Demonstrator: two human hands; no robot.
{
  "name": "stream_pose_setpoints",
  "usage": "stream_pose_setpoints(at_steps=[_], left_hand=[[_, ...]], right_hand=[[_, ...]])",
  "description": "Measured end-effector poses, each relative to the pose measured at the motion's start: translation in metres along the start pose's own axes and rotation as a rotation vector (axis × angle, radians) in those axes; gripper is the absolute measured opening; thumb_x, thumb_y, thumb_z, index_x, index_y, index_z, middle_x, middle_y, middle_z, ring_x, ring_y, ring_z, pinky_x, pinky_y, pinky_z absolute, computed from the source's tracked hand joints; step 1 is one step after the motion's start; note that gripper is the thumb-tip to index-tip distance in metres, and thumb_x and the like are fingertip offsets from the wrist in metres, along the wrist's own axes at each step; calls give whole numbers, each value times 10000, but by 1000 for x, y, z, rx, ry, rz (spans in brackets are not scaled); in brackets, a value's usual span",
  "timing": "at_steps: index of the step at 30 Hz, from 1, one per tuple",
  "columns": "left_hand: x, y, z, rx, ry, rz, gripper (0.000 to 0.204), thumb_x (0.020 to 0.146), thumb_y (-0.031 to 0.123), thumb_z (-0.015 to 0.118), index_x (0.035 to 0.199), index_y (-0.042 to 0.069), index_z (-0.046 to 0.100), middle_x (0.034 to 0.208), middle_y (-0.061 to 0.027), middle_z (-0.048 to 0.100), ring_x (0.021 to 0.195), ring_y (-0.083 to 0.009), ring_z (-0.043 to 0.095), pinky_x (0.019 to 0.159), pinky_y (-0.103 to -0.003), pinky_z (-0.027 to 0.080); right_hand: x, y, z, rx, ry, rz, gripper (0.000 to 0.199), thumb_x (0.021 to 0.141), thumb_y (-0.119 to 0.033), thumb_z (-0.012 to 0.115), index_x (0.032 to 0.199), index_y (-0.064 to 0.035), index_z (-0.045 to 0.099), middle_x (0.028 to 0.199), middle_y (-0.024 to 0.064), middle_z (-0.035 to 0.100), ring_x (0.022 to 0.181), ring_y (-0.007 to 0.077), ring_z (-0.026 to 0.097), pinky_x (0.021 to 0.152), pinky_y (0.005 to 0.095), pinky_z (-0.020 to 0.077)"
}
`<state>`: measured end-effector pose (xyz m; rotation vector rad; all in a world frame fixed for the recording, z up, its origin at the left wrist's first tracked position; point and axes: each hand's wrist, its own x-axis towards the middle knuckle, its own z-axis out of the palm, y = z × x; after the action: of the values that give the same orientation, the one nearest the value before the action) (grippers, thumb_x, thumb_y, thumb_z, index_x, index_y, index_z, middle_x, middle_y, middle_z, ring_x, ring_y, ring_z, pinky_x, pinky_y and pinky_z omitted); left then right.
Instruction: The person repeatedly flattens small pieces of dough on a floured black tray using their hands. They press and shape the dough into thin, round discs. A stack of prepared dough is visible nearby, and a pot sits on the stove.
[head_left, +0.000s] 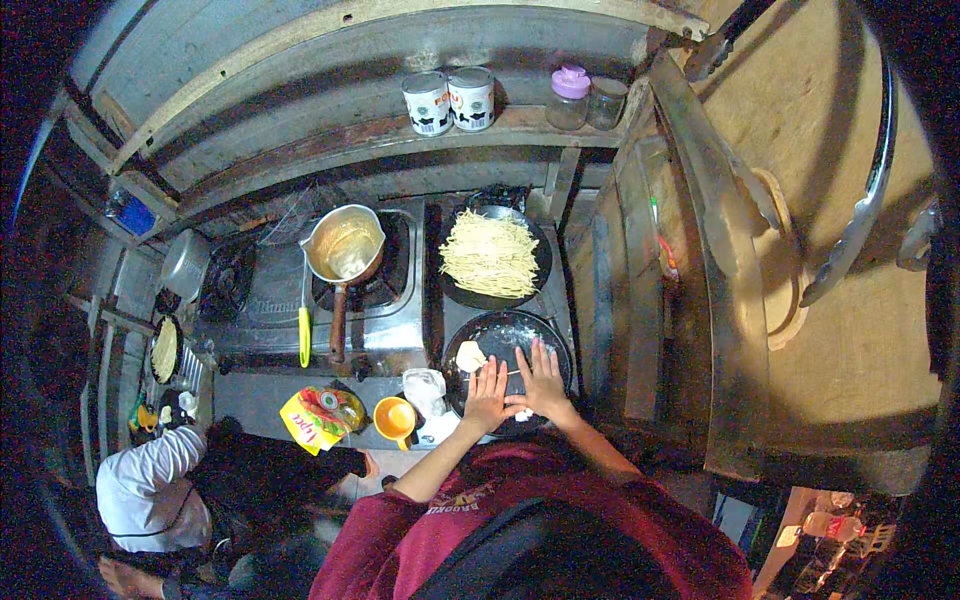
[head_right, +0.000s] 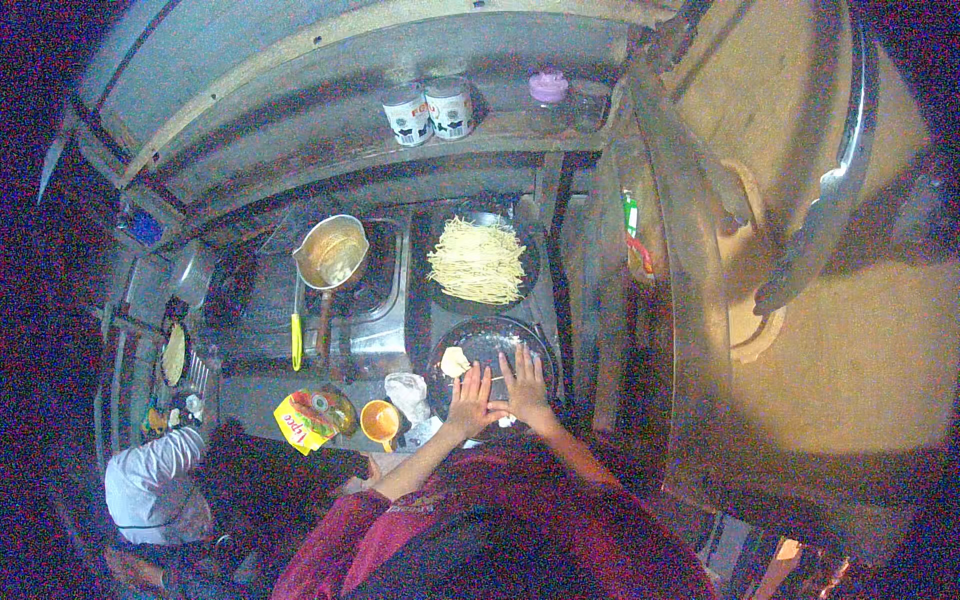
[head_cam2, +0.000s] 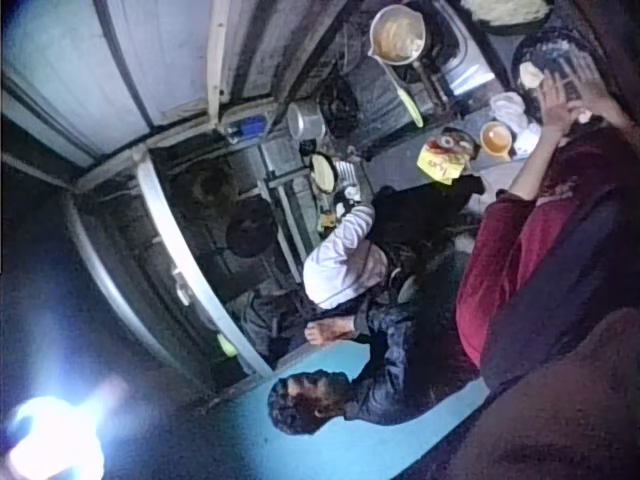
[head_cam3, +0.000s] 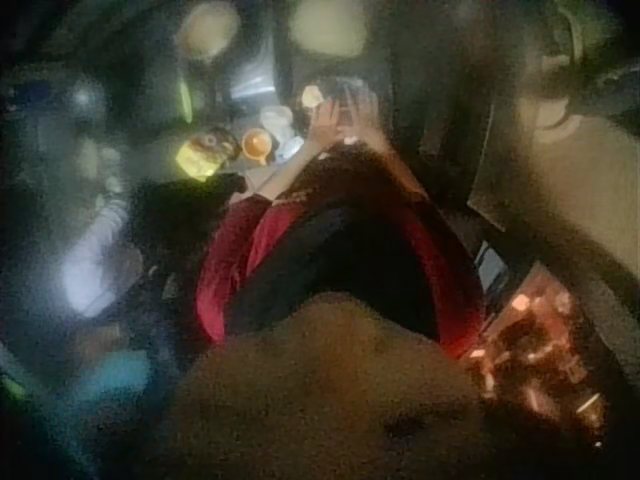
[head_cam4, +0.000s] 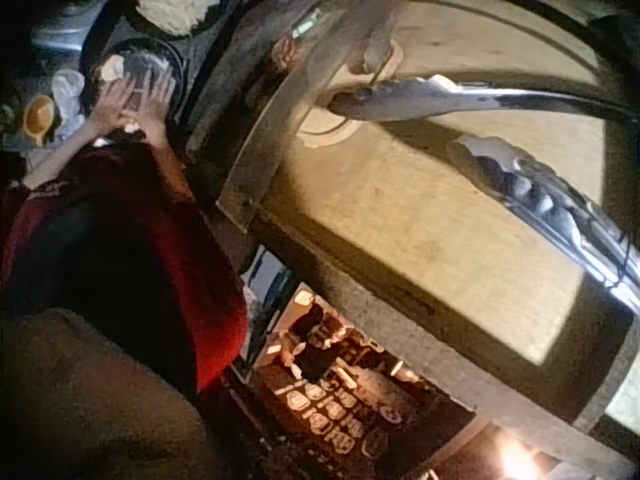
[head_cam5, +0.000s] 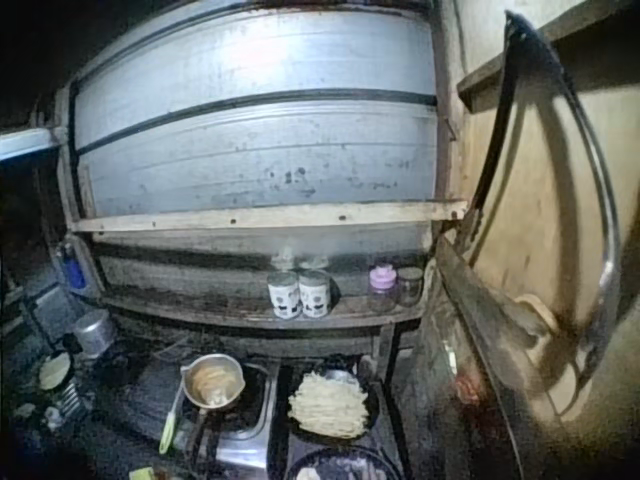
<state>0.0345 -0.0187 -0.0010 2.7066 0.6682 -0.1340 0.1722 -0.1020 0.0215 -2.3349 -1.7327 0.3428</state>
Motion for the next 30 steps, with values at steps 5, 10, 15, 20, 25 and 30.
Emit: stream_pose_setpoints(at_steps=[5,10,15,20,25,30], left_hand=[[-25,5,-16,20,-186,-13,1016,730,690,432,1395,18,59,1445,-225,-1,1348,-331,28,1063,-478,44],[-12,-5,-1,33,182,53,989,689,655,507,1358,-14,218,1412,-246,177,1299,-359,232,1033,-515,163],[-27,-6,2,84,148,50,993,673,696,488,1335,-16,283,1403,-195,248,1290,-288,275,1036,-505,157],[-29,-12,6,150,184,53,1018,694,719,426,1364,-15,208,1435,-170,176,1325,-262,193,1056,-503,62],[-24,-10,-5,161,101,32,1001,693,699,453,1357,-15,229,1429,-182,181,1326,-269,183,1049,-518,77],[-45,-12,-9,175,106,87,1007,673,710,455,1343,-15,257,1413,-190,211,1305,-278,221,1019,-550,134]], right_hand=[[-25,-6,4,-131,-260,49,1056,643,-630,593,1401,-68,119,1413,301,14,1329,403,32,1060,496,66],[-2,7,1,-37,-12,-4,1053,627,-633,600,1386,-45,168,1399,304,106,1322,405,84,1060,487,100],[-21,-1,-4,-141,-153,22,1090,608,-661,594,1387,-37,158,1403,315,62,1323,412,68,1061,489,78],[-24,2,5,-159,-121,62,1135,556,-671,621,1385,-42,171,1408,297,94,1325,400,89,1066,490,66],[-10,7,4,-150,-98,48,1151,610,-708,553,1376,27,110,1422,280,34,1337,375,26,1073,459,20],[-27,0,-4,-171,-311,154,1162,621,-700,550,1362,68,89,1438,242,24,1346,341,6,1075,453,-5]])
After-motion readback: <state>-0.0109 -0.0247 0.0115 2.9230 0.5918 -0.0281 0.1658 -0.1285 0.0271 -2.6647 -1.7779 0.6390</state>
